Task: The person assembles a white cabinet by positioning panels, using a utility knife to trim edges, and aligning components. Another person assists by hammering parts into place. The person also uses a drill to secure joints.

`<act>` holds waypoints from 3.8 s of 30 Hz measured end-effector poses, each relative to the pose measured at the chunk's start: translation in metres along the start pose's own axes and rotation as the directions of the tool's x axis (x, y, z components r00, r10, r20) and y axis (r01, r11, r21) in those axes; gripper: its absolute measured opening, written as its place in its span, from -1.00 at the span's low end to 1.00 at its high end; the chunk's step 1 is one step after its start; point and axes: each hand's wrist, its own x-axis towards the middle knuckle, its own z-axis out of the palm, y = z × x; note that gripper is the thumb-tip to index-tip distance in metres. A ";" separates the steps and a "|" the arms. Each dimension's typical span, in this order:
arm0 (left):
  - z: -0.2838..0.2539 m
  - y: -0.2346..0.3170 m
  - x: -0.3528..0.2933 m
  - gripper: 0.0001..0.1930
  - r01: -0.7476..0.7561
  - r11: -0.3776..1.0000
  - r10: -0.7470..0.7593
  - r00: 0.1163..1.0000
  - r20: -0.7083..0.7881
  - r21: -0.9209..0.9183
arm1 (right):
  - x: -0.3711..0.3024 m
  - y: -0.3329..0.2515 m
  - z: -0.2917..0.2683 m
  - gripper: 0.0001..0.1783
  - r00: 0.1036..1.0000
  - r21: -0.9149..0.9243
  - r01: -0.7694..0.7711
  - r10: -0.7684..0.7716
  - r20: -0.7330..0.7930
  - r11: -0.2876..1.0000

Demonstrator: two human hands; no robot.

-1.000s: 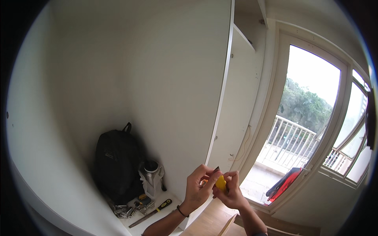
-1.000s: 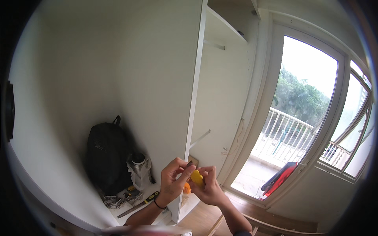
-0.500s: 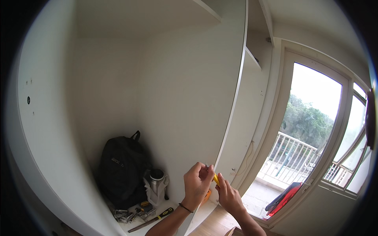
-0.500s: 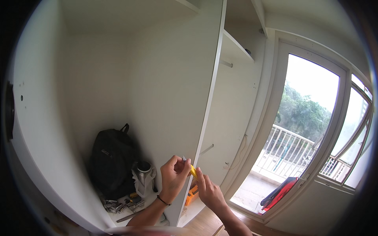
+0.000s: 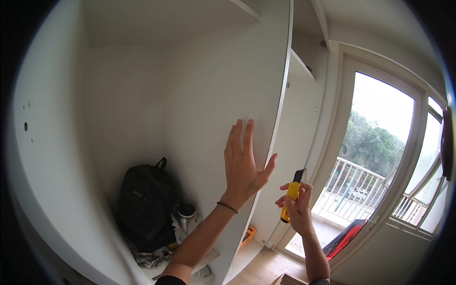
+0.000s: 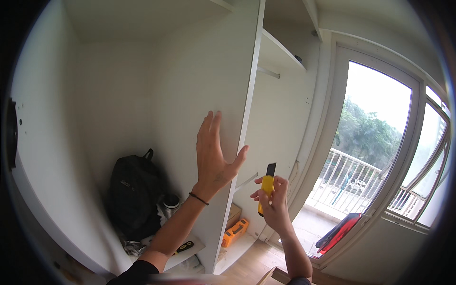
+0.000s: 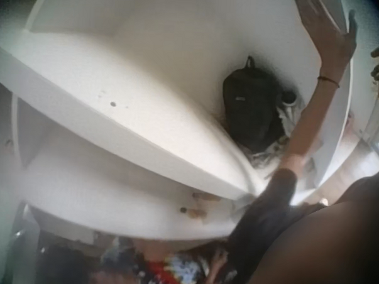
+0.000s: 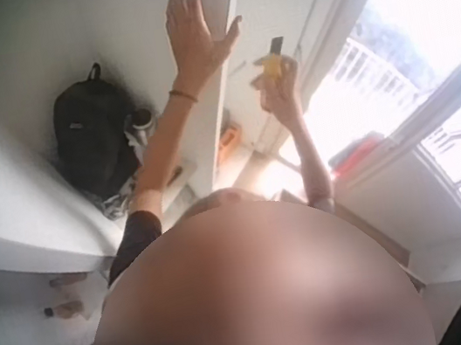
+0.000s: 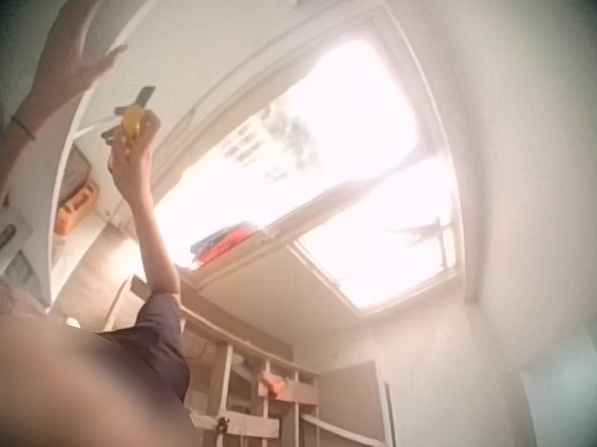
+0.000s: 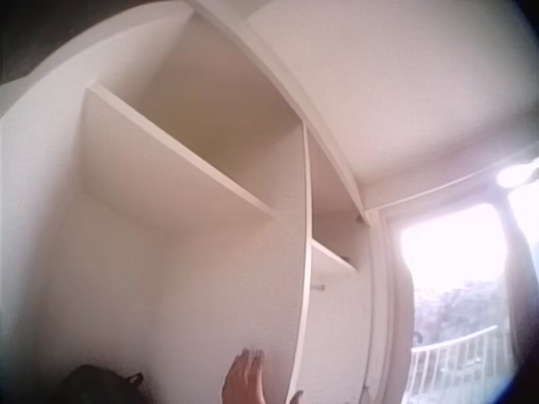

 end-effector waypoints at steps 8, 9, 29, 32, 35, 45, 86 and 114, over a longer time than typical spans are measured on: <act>0.032 0.003 -0.001 -0.04 0.023 0.999 -0.024 0.997 0.069 0.023 | 0.216 -0.104 -0.040 -0.61 0.825 -0.553 0.421 -0.557 -0.096 0.719; 0.032 0.002 -0.002 -0.05 0.028 1.000 -0.027 0.998 0.064 -0.006 | 0.246 -0.119 -0.044 -0.61 0.744 -0.635 0.470 -0.662 -0.088 0.613; 0.036 0.001 -0.006 -0.08 -0.001 1.000 0.001 1.000 -0.015 -0.022 | 0.399 -0.247 -0.041 -0.82 0.560 -0.772 0.537 -0.828 0.026 0.339; 0.037 0.000 -0.006 -0.08 -0.002 1.000 0.001 1.000 -0.024 -0.025 | 0.401 -0.249 -0.037 -0.84 0.275 -0.842 0.528 -0.916 0.294 -0.112; 0.036 -0.003 -0.008 -0.06 0.004 1.000 -0.004 1.000 -0.002 -0.022 | 0.404 -0.254 -0.032 -0.84 0.380 -0.882 0.463 -0.880 0.285 -0.086; 0.026 -0.013 -0.085 0.00 0.089 0.996 -0.090 0.989 0.117 0.014 | 0.409 -0.265 -0.028 -0.80 0.451 -0.910 0.306 -0.799 0.398 -0.281; 0.039 -0.035 -0.188 -0.04 0.078 0.995 -0.086 0.982 0.168 0.055 | 0.407 -0.244 -0.038 -0.82 0.259 -0.809 0.540 -0.870 0.421 -0.231; 0.027 -0.014 -0.171 -0.20 0.031 0.991 -0.052 0.986 0.159 0.128 | 0.302 -0.186 -0.013 -0.81 0.311 -0.788 0.616 -0.915 0.257 -0.012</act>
